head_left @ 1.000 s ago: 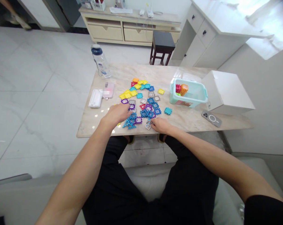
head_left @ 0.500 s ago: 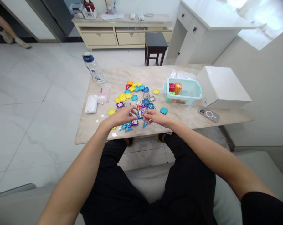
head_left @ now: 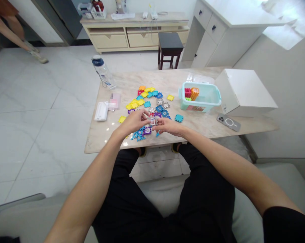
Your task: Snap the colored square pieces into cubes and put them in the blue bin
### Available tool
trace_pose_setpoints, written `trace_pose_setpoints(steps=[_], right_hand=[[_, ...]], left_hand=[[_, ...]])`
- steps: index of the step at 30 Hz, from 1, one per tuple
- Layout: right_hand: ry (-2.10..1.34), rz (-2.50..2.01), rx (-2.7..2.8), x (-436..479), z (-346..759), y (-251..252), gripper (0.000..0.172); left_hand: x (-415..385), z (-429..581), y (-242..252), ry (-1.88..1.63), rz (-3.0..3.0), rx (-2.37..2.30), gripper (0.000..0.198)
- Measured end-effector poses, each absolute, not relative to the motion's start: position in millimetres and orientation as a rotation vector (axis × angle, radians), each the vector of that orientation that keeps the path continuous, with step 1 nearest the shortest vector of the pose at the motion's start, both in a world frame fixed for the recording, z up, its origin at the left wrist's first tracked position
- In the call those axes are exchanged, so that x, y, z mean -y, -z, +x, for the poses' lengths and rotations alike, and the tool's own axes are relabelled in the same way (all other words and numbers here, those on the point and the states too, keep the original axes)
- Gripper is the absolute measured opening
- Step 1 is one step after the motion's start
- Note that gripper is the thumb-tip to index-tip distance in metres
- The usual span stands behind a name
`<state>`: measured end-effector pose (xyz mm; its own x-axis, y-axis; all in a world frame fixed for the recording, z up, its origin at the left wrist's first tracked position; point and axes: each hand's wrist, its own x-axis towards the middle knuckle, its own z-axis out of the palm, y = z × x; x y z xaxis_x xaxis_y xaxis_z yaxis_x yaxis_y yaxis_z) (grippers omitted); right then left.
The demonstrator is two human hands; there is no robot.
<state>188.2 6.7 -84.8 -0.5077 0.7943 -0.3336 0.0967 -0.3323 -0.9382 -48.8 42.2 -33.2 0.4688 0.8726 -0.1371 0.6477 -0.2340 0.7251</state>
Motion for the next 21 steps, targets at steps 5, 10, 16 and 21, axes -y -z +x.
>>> trace_pose_setpoints(steps=[5,10,16,21], right_hand=[[-1.926,-1.193,1.334,-6,187,86,0.049],[-1.902,-1.189,1.312,-8,186,90,0.05],[-1.827,-1.198,1.401,-11,187,98,0.046],[-1.558,-1.427,1.693,-22,204,111,0.044]], left_hand=[[-40,-45,31,-0.401,1.994,-1.259,0.026],[-39,-46,31,-0.427,1.987,-1.252,0.032],[-40,-48,29,-0.393,2.021,-1.304,0.033],[-34,-46,20,-0.252,2.174,-1.581,0.029]])
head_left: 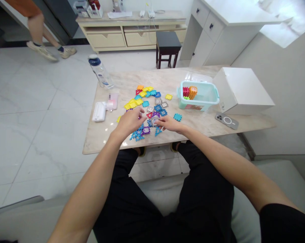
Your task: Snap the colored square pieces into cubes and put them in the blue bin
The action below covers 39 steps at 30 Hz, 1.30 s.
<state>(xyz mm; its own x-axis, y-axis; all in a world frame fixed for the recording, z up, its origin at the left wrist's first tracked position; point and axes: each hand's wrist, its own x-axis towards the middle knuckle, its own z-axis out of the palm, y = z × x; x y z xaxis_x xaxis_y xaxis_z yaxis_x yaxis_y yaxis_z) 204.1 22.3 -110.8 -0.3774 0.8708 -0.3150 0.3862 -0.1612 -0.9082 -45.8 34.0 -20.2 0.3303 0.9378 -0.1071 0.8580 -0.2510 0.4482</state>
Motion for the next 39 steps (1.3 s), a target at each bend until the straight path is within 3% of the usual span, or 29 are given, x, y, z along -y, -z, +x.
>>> trace_pose_setpoints(steps=[7,12,18,21,26,39], right_hand=[[-1.252,-1.854,2.114,-18,256,121,0.021],[-1.109,-2.13,2.269,-9,271,126,0.017],[-0.693,-2.291,2.325,-14,265,113,0.036],[-0.542,-2.244,2.285,-27,249,103,0.036],[-0.46,-2.111,2.269,-62,209,99,0.029],[-0.245,-2.03,2.503,-131,154,139,0.057]], left_hand=[[-22,-38,9,-0.091,2.305,-1.695,0.035],[-18,-32,5,-0.118,2.321,-1.677,0.033],[-24,-32,-4,-0.121,2.309,-1.71,0.037],[-24,-38,-3,-0.074,2.314,-1.788,0.041],[-19,-58,2,0.031,2.311,-1.789,0.039],[-20,-79,-11,-0.059,2.326,-1.908,0.039]])
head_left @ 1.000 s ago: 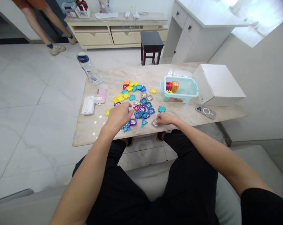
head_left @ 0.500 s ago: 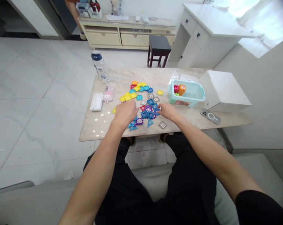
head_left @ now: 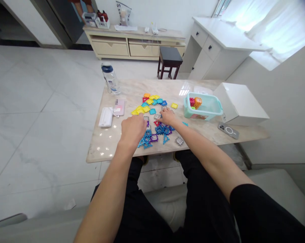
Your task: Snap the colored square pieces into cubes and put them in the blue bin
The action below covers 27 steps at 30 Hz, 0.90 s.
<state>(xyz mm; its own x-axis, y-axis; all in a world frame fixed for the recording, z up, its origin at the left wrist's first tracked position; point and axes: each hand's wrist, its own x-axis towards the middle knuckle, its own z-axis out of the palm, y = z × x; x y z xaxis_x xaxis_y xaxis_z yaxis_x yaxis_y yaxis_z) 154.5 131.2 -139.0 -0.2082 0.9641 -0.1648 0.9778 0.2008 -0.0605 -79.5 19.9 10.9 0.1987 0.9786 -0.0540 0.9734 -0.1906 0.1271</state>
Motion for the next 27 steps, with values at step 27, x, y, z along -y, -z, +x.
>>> trace_pose_setpoints(steps=[27], right_hand=[[0.36,2.068,-2.264,-143,150,152,0.05]], left_hand=[[-19,-76,-14,-0.122,2.232,-2.015,0.042]])
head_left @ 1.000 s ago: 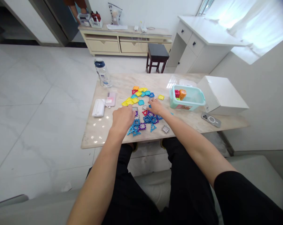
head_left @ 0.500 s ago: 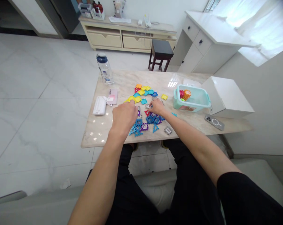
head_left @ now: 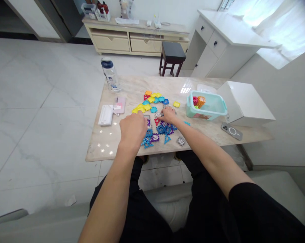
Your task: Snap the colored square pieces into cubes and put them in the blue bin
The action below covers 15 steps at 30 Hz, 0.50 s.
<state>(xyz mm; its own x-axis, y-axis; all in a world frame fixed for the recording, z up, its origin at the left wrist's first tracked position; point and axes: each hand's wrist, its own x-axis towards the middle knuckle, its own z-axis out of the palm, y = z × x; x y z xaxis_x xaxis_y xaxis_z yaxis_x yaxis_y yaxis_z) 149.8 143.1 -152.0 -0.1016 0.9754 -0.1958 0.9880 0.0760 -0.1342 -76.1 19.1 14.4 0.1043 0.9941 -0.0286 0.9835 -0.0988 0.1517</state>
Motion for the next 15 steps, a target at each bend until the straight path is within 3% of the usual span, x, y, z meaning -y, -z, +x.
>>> trace_pose_setpoints(steps=[5,11,15], right_hand=[[0.294,2.036,-2.49,-138,151,139,0.046],[0.236,1.855,-3.146,-104,143,110,0.05],[0.17,1.677,-3.461,-72,153,80,0.048]], left_hand=[[-28,-85,-15,-0.247,2.062,-2.081,0.039],[-23,-92,-11,-0.491,1.887,-2.009,0.041],[-28,-83,2,-0.745,1.671,-1.697,0.042]])
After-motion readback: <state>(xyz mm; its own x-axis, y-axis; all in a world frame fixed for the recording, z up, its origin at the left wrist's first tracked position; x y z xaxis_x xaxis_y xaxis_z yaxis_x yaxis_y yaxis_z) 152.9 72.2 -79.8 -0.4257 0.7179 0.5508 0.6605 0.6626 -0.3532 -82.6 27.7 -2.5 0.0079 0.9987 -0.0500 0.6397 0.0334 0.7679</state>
